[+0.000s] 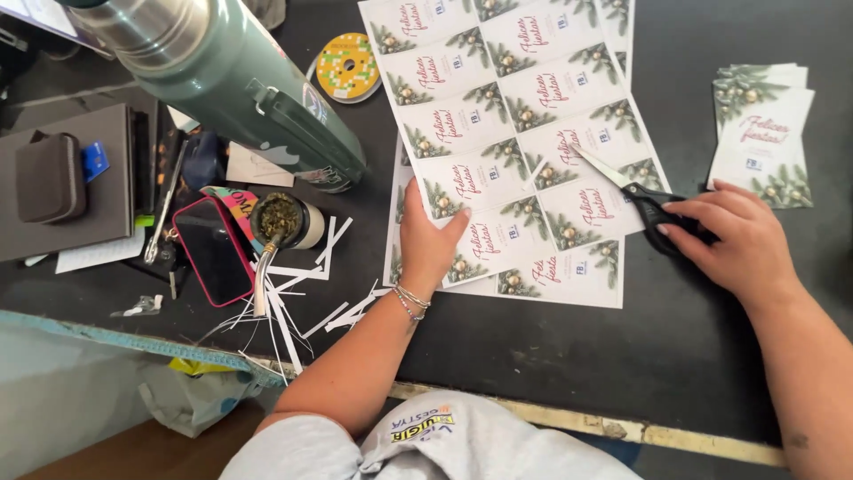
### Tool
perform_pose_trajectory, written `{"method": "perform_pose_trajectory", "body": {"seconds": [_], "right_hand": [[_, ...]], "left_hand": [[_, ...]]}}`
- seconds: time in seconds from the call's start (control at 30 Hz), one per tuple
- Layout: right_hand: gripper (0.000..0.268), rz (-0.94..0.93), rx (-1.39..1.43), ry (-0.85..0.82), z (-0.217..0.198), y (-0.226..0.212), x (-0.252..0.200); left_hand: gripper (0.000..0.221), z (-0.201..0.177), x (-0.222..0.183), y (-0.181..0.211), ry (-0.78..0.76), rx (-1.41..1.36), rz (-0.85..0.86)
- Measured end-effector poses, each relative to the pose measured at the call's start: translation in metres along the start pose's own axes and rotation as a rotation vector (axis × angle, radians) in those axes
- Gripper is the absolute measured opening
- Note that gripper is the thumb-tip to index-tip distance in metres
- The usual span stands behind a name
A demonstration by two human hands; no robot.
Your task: The person uses scissors to cut individual greeting cards from a printed sheet. They separate the cards along the printed lines and place the cut pieces on the table.
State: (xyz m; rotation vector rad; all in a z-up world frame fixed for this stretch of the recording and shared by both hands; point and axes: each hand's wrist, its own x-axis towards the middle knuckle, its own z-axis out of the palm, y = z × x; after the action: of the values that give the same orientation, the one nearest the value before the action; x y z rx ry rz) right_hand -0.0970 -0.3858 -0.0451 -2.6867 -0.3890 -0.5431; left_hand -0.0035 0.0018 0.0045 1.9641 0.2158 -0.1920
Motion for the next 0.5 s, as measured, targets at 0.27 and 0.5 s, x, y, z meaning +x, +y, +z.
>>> {"method": "perform_pose_trajectory", "body": {"seconds": [0.27, 0.5], "right_hand": [[0.024, -0.008, 0.081, -0.008, 0.0, 0.001, 0.003], [0.026, -0.032, -0.307, 0.11, 0.008, 0.008, -0.004]], "left_hand": [[0.07, -0.002, 0.0, -0.004, -0.03, -0.017, 0.092], [0.085, 0.006, 0.026, -0.039, -0.082, 0.101, 0.161]]}}
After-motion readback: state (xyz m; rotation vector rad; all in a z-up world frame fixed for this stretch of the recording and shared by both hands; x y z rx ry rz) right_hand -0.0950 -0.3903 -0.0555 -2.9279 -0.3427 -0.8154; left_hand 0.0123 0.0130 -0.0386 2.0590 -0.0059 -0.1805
